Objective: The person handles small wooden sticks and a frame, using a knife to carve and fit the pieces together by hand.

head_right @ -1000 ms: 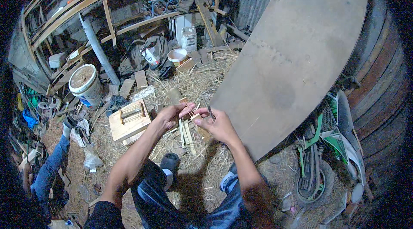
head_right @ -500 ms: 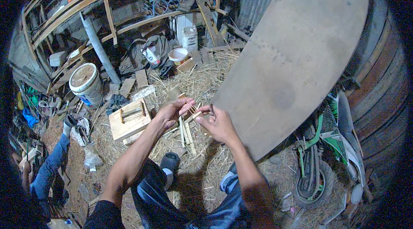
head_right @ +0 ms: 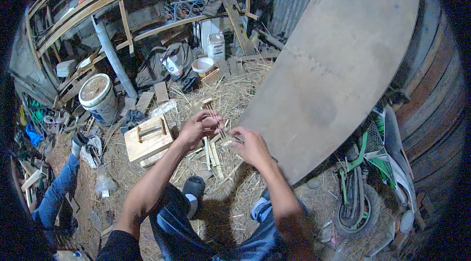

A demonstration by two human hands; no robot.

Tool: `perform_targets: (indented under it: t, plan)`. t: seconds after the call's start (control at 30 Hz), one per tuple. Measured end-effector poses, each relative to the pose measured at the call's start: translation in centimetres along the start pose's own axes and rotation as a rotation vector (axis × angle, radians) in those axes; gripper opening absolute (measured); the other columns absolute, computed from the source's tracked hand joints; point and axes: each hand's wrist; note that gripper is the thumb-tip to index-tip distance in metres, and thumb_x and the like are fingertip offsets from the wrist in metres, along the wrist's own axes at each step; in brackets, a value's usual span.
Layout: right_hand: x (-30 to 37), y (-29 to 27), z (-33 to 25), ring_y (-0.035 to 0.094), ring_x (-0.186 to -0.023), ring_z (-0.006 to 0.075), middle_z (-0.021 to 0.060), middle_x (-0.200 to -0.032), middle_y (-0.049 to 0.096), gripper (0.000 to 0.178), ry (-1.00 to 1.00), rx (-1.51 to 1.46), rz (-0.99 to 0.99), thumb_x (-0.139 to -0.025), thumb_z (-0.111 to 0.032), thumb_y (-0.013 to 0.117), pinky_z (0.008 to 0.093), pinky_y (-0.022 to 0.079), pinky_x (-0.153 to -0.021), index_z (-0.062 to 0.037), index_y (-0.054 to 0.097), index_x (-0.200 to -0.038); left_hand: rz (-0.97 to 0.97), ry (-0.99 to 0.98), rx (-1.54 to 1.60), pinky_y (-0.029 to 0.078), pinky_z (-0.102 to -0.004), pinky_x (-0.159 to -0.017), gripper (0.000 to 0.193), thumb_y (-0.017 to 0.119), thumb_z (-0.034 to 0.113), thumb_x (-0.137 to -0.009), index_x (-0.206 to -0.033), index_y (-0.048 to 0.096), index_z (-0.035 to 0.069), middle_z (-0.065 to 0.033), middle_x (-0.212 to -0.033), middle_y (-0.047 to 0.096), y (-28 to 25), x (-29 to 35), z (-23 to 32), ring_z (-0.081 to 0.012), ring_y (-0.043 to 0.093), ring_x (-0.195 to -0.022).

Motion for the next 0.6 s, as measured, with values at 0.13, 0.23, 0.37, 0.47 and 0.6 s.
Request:
perform_targets:
  t: [0.13, 0.23, 0.37, 0.47, 0.6]
  plan:
    - [-0.4, 0.2, 1.0, 0.06, -0.09, 0.0363, 0.0203, -0.092, 0.063, 0.021, 0.1, -0.002, 0.056, -0.079, -0.012, 0.061, 0.0406, 0.047, -0.077, -0.0047, 0.06, -0.099, -0.047, 0.093, -0.168, 0.049, -0.026, -0.075, 0.024, 0.053, 0.005, -0.085, -0.109, 0.05, 0.002, -0.0096, -0.096, 0.061, -0.3, -0.1, 0.1, -0.0152, 0.06, -0.087]
    - [-0.3, -0.1, 1.5, 0.059, -0.09, 0.0373, 0.0208, -0.095, 0.062, 0.02, 0.177, 0.038, 0.161, -0.082, -0.015, 0.059, 0.0417, 0.046, -0.078, -0.0049, 0.061, -0.099, -0.051, 0.064, 0.036, 0.047, -0.0252, -0.068, 0.021, 0.049, 0.005, -0.083, -0.103, 0.051, 0.003, -0.0054, -0.082, 0.058, 0.4, -0.1, 0.4, -0.0127, 0.057, -0.075]
    - [-0.6, 0.1, 2.1, 0.061, -0.088, 0.031, 0.017, -0.095, 0.064, 0.024, 0.177, -0.001, 0.146, -0.087, -0.021, 0.053, 0.0369, 0.046, -0.079, -0.0035, 0.061, -0.102, -0.114, 0.004, 0.335, 0.039, -0.0254, -0.057, 0.012, 0.045, 0.006, -0.075, -0.086, 0.05, 0.005, -0.0018, -0.064, 0.046, -0.3, -0.6, 0.0, -0.0119, 0.044, -0.057]
    - [-0.9, 0.1, 1.9, 0.062, -0.086, 0.0202, 0.0098, -0.095, 0.067, 0.031, 0.196, -0.155, -0.08, -0.09, -0.025, 0.05, 0.0323, 0.046, -0.08, -0.0007, 0.059, -0.108, -0.144, -0.043, 0.459, 0.03, -0.0262, -0.051, 0.006, 0.043, 0.01, -0.072, -0.076, 0.045, 0.007, -0.0007, -0.057, 0.036, -1.0, -0.6, -0.3, -0.0115, 0.034, -0.051]
    - [-1.1, 1.9, 0.9, 0.059, -0.09, 0.0168, 0.0098, -0.095, 0.066, 0.035, 0.148, -0.312, -0.216, -0.09, -0.029, 0.051, 0.0313, 0.043, -0.084, 0.0, 0.059, -0.109, -0.139, -0.085, 0.459, 0.033, -0.0259, -0.051, 0.005, 0.043, 0.01, -0.077, -0.08, 0.046, 0.006, 0.0001, -0.059, 0.039, -2.4, -0.9, -0.2, -0.0116, 0.037, -0.052]
Point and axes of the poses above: each hand's wrist, its own x-axis away from the middle knuckle, its own y-axis out of the palm, z = x × y
